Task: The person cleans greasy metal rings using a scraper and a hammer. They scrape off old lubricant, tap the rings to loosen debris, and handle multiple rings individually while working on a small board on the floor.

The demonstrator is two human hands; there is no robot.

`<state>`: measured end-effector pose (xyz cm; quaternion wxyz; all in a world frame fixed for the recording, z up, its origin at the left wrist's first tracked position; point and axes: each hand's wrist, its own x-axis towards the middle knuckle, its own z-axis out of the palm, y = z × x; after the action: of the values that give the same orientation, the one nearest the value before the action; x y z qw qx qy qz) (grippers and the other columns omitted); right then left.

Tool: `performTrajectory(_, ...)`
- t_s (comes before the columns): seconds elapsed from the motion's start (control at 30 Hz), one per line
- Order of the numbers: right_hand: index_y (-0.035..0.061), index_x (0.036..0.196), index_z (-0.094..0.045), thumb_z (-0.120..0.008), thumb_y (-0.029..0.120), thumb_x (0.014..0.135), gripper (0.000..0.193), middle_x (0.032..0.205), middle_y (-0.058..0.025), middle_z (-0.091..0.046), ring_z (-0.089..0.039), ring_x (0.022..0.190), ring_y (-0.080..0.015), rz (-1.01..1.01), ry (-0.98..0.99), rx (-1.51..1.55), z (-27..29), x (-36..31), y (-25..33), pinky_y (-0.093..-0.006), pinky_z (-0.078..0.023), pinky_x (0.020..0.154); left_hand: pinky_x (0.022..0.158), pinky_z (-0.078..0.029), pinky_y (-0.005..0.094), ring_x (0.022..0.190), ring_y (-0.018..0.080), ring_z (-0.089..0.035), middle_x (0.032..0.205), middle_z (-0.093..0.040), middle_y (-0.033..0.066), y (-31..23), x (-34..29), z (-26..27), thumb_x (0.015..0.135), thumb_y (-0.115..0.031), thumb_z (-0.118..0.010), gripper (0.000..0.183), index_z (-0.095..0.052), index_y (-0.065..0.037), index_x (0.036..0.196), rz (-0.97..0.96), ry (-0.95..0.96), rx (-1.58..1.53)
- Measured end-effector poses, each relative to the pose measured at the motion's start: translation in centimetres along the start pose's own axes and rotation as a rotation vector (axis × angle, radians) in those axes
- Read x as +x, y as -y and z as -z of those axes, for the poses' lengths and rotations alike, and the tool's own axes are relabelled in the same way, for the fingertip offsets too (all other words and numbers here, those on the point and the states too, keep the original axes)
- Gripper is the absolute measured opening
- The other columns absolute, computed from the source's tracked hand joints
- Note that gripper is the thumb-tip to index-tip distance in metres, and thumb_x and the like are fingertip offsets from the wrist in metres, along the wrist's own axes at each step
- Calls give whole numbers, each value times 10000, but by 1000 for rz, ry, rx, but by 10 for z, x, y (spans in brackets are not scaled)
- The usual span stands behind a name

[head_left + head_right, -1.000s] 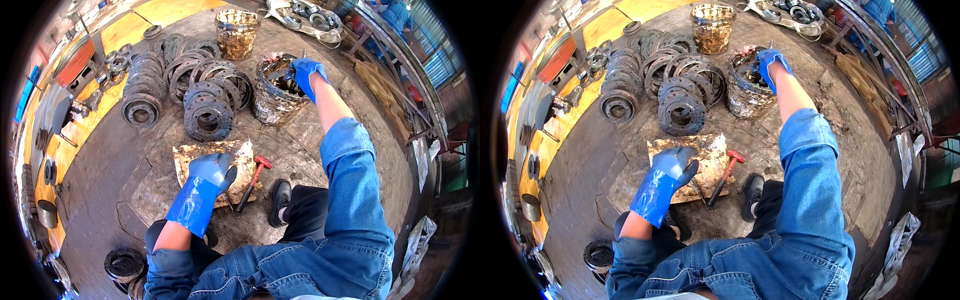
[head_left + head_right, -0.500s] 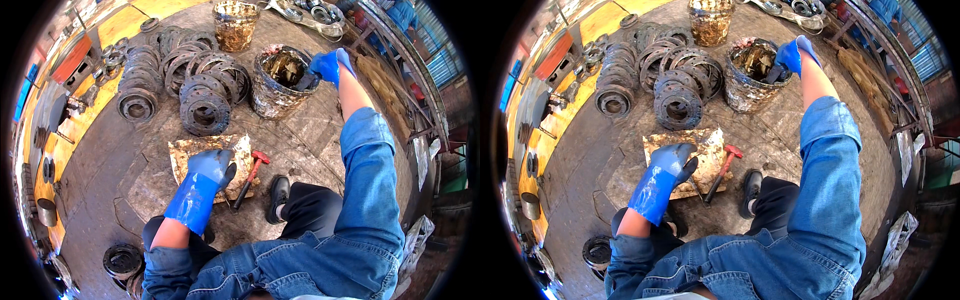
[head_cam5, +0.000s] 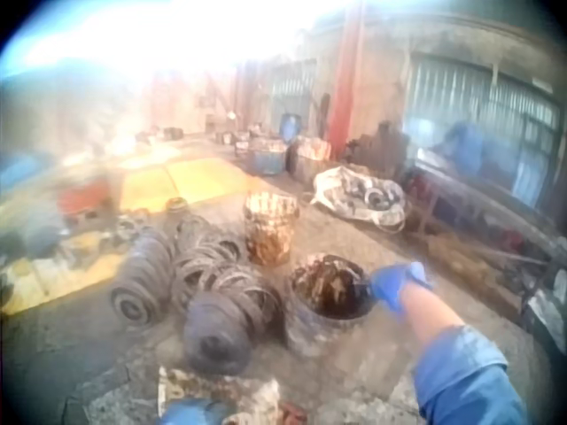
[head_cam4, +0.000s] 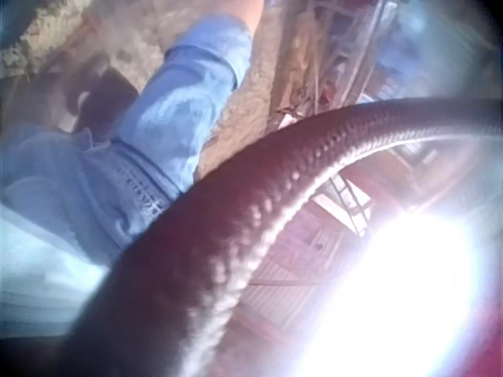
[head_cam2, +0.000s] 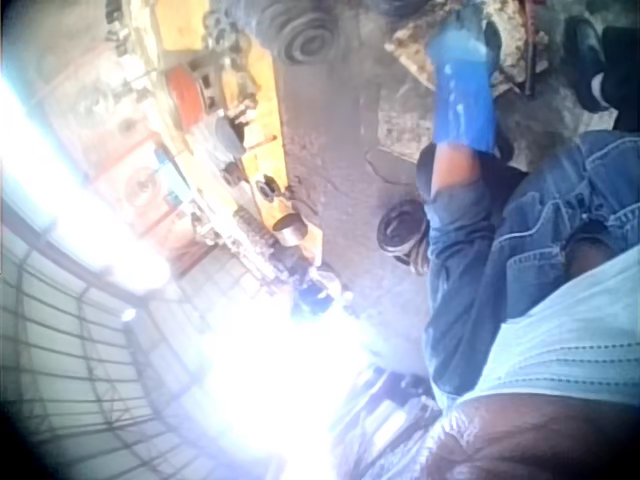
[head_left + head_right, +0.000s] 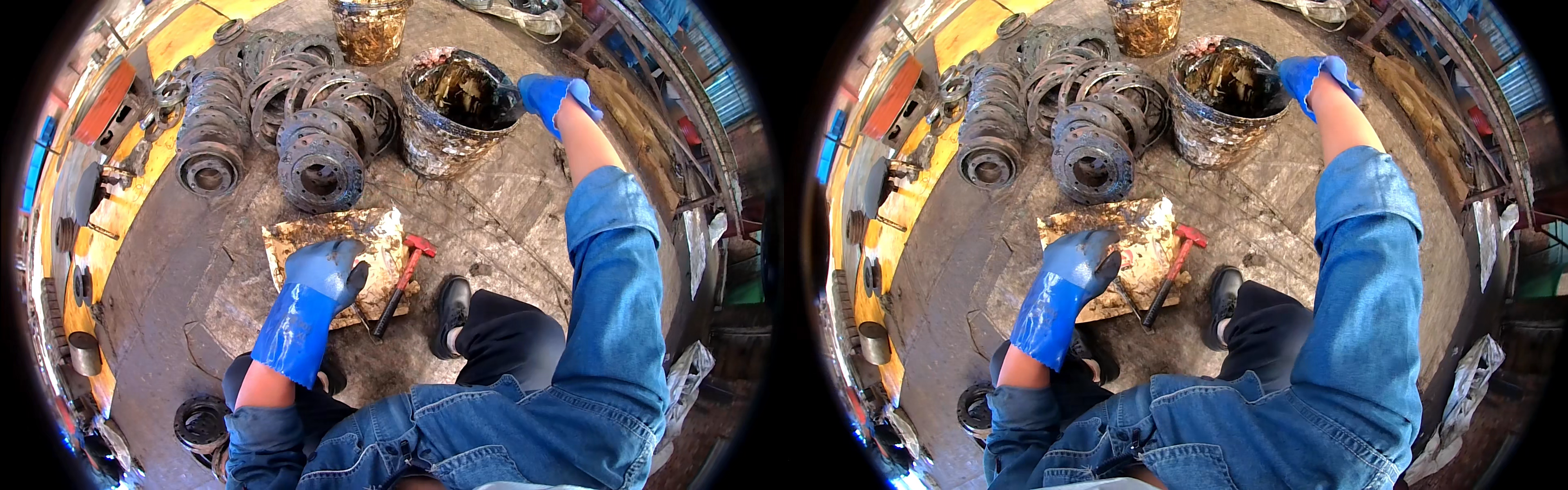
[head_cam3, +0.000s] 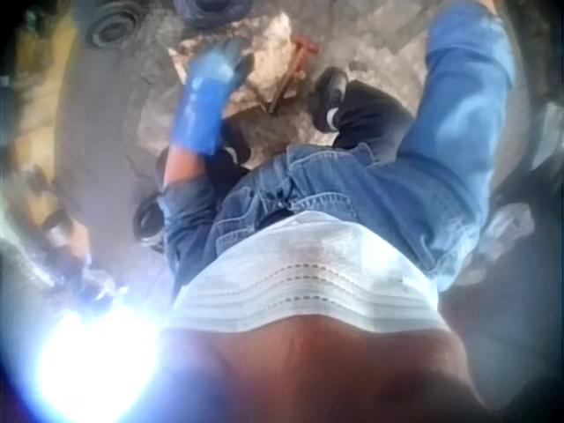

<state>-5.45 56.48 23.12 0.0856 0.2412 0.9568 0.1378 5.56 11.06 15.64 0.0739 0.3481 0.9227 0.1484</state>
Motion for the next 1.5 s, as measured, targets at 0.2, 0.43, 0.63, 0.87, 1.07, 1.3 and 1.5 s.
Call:
performTrajectory(0.2,33,885,-683,-548,176,829,205,788,-143,-663,-630,696,-258,-99,19,313,-81,51,-54,-365,-467,643,718,-531,418,810,324,-649,908,-670,111,-5,7,-6,815,-293,-609,281,-625,-131,1044,-77,-58,-16)
performTrajectory(0.43,95,957,-638,-383,230,933,289,868,-58,-638,-554,787,-228,-146,-4,369,-75,-26,-46,-373,-443,668,703,-529,431,785,324,-651,880,-667,113,-4,-1,-2,818,-310,-601,287,-614,-130,1041,-11,-36,-38)
performTrajectory(0.63,72,864,-561,-423,223,931,215,827,-108,-589,-535,733,-228,-418,-110,1248,-86,-33,-81,-424,-413,601,712,-533,421,796,320,-655,891,-671,114,-1,-4,-5,825,-316,-596,288,-618,-130,1044,-26,-54,-14)
performTrajectory(0.87,86,853,-601,-468,96,865,135,714,-64,-547,-505,615,-182,-219,-56,845,-86,-58,-117,-320,-400,568,751,-534,423,832,339,-652,917,-676,150,2,-13,13,822,-289,-601,298,-651,-126,1066,76,-60,-44)
performTrajectory(1.07,129,653,-572,-547,79,846,201,568,-14,-515,-460,459,-149,-256,-43,1269,-85,-110,-133,-326,-355,435,774,-521,417,880,349,-653,907,-674,188,-1,-12,40,878,-345,-551,317,-661,-105,1054,187,-211,-118)
performTrajectory(1.3,123,771,-564,-630,299,877,216,555,20,-473,-393,426,-110,-596,138,2430,-30,-202,-37,-253,-320,391,795,-501,327,883,215,-671,947,-702,127,19,-52,69,890,-304,-588,309,-673,-74,1078,280,-430,-432)
performTrajectory(1.5,37,992,-538,-562,341,887,323,711,-108,-608,-582,521,-216,-63,420,2892,-56,-261,41,-326,-522,469,851,-493,324,946,217,-663,1005,-700,127,17,-85,65,870,-260,-617,295,-678,-59,1078,244,-507,-345)
